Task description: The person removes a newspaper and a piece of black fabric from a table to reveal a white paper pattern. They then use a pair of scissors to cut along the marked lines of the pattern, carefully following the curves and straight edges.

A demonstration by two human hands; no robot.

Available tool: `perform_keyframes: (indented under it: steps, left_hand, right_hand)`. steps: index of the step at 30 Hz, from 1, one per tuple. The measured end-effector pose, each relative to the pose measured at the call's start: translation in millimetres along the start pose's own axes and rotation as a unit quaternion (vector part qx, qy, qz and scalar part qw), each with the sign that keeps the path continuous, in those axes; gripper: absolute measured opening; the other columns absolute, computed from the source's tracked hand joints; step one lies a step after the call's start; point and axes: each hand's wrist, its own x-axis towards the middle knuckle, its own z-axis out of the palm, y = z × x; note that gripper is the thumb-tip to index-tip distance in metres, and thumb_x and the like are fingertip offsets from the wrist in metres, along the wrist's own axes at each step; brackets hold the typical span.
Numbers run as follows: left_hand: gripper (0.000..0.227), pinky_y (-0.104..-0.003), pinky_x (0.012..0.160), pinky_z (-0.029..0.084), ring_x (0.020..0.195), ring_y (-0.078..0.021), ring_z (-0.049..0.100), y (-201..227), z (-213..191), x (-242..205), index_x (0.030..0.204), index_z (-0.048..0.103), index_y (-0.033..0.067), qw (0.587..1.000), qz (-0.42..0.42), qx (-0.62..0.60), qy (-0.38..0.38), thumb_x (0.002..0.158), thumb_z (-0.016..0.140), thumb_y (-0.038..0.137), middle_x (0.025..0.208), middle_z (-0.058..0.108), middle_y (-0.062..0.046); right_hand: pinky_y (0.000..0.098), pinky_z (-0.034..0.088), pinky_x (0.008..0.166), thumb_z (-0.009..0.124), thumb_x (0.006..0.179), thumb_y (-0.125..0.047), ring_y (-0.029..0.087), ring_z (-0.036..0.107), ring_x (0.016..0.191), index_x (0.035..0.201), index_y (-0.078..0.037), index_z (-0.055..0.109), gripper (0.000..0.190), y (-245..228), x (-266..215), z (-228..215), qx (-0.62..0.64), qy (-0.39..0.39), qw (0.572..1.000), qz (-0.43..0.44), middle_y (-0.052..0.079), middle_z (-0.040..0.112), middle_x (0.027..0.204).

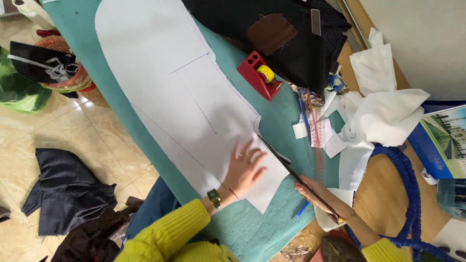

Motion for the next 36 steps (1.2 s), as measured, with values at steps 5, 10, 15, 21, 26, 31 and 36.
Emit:
perform_keyframes:
  steps: [5,10,15,21,26,31,36]
  left_hand:
    - [0.039,-0.066,0.125,0.018,0.15,-0.0378,0.034,-49.4,-0.4,12.9,0.126,0.07,0.0104,0.989,0.007,0.139,0.042,0.098,0.069,0.037,0.14,0.065,-0.003]
    - [0.043,-0.067,0.124,0.017,0.15,-0.036,0.037,-52.5,-2.0,13.0,0.133,0.067,0.0127,0.986,0.021,0.162,0.03,0.098,0.069,0.038,0.148,0.059,-0.002]
    - [0.043,-0.067,0.125,0.013,0.15,-0.0359,0.037,-52.6,-2.7,13.2,0.136,0.065,0.0141,0.986,0.024,0.161,0.025,0.1,0.065,0.037,0.151,0.057,-0.003]
    - [0.044,-0.066,0.125,0.015,0.15,-0.0341,0.037,-50.6,-4.3,14.4,0.14,0.063,0.0162,0.984,0.023,0.178,0.013,0.102,0.06,0.04,0.152,0.055,-0.003]
    - [0.05,-0.066,0.126,0.017,0.149,-0.0349,0.039,-52.7,-1.7,13.8,0.142,0.061,0.0104,0.981,0.034,0.188,0.02,0.104,0.057,0.042,0.15,0.057,-0.003]
    - [0.05,-0.064,0.126,0.016,0.149,-0.0338,0.039,-50.9,-2.2,13.6,0.142,0.06,0.0101,0.983,0.024,0.183,0.013,0.104,0.055,0.042,0.151,0.056,-0.003]
    - [0.048,-0.064,0.125,0.016,0.148,-0.0336,0.04,-50.9,-4.5,14.7,0.141,0.059,0.01,0.983,0.022,0.18,0.008,0.104,0.054,0.041,0.153,0.055,-0.004]
  right_hand:
    - [0.0289,0.02,0.044,0.04,0.109,-0.032,0.009,0.02,0.047,0.073,-0.012,0.052,0.043,9.2,0.6,18.5,-0.424,0.074,0.89,-0.148,-0.003,0.028,0.058]
    - [0.0266,0.025,0.05,0.047,0.101,-0.055,0.007,0.029,0.054,0.083,-0.015,0.049,0.045,17.1,4.8,-8.4,-0.644,0.045,0.707,-0.288,-0.005,0.033,0.066]
    - [0.0265,0.02,0.045,0.052,0.103,-0.053,0.006,0.024,0.052,0.082,-0.016,0.042,0.043,22.4,7.1,-9.3,-0.592,0.08,0.761,-0.254,-0.006,0.028,0.066]
    - [0.0258,0.017,0.038,0.054,0.098,-0.056,0.006,0.021,0.044,0.084,-0.013,0.05,0.045,27.5,-1.3,5.3,-0.573,0.063,0.782,-0.238,-0.005,0.03,0.059]
    - [0.0271,0.017,0.037,0.056,0.095,-0.059,0.008,0.024,0.04,0.082,-0.013,0.049,0.048,32.6,0.5,8.7,-0.563,0.075,0.79,-0.231,-0.003,0.033,0.054]
    - [0.0274,0.021,0.039,0.053,0.103,-0.048,0.008,0.024,0.043,0.082,-0.013,0.052,0.041,39.0,-0.2,14.8,-0.581,0.063,0.768,-0.262,-0.003,0.032,0.057]
    - [0.0258,0.021,0.043,0.053,0.104,-0.049,0.006,0.023,0.051,0.082,-0.015,0.045,0.041,38.5,5.7,17.3,-0.606,0.08,0.744,-0.268,-0.005,0.032,0.063]
